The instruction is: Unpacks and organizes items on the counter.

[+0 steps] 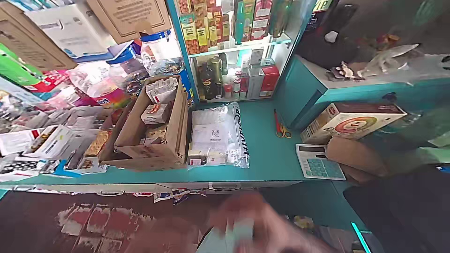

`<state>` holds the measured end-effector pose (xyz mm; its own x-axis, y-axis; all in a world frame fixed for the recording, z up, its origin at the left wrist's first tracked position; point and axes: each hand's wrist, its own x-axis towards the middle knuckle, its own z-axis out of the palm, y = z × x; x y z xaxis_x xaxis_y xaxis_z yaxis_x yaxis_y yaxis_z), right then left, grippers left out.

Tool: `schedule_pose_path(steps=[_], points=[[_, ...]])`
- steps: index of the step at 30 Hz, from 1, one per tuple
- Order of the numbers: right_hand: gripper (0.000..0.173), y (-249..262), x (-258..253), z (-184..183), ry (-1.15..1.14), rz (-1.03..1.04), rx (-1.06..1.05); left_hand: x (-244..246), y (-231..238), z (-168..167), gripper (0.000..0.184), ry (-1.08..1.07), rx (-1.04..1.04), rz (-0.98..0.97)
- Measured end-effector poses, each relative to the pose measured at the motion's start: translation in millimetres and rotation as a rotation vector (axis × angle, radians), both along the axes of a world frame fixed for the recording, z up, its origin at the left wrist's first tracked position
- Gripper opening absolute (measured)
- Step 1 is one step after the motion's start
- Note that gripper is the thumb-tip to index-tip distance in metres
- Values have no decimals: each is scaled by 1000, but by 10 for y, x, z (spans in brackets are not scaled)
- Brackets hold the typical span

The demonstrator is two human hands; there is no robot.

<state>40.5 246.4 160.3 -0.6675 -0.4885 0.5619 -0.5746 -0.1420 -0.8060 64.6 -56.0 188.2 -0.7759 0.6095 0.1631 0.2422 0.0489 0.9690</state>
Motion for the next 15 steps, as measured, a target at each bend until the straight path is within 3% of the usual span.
schedule_pose_path(steps=[2, 3, 5, 6, 8, 11, 13, 15], points=[[42, 208, -400, -521, -10, -658, 94, -340, 101, -583, 41, -4, -129, 522], [60, 333, -563, -761, -87, -845, 253, -553, 173, -914, 48, -8, -230, 710], [91, 500, -744, -1124, -257, -897, 490, -925, 306, -1479, 58, -28, -341, 876], [90, 508, -787, -1282, -282, -878, 546, -1064, 385, -1659, 53, -12, -371, 925], [65, 453, -808, -1569, -224, -896, 565, -1214, 544, -1878, 36, 108, -449, 1007], [33, 418, -897, -1808, -1, -1040, 349, -1276, 672, -1984, 16, 308, -497, 1035], [27, 476, -920, -1702, 62, -1110, 304, -1198, 745, -1872, 15, 451, -457, 1037], [23, 617, -1018, -1365, 181, -1172, 229, -1149, 845, -1563, 21, 625, -358, 1037]])
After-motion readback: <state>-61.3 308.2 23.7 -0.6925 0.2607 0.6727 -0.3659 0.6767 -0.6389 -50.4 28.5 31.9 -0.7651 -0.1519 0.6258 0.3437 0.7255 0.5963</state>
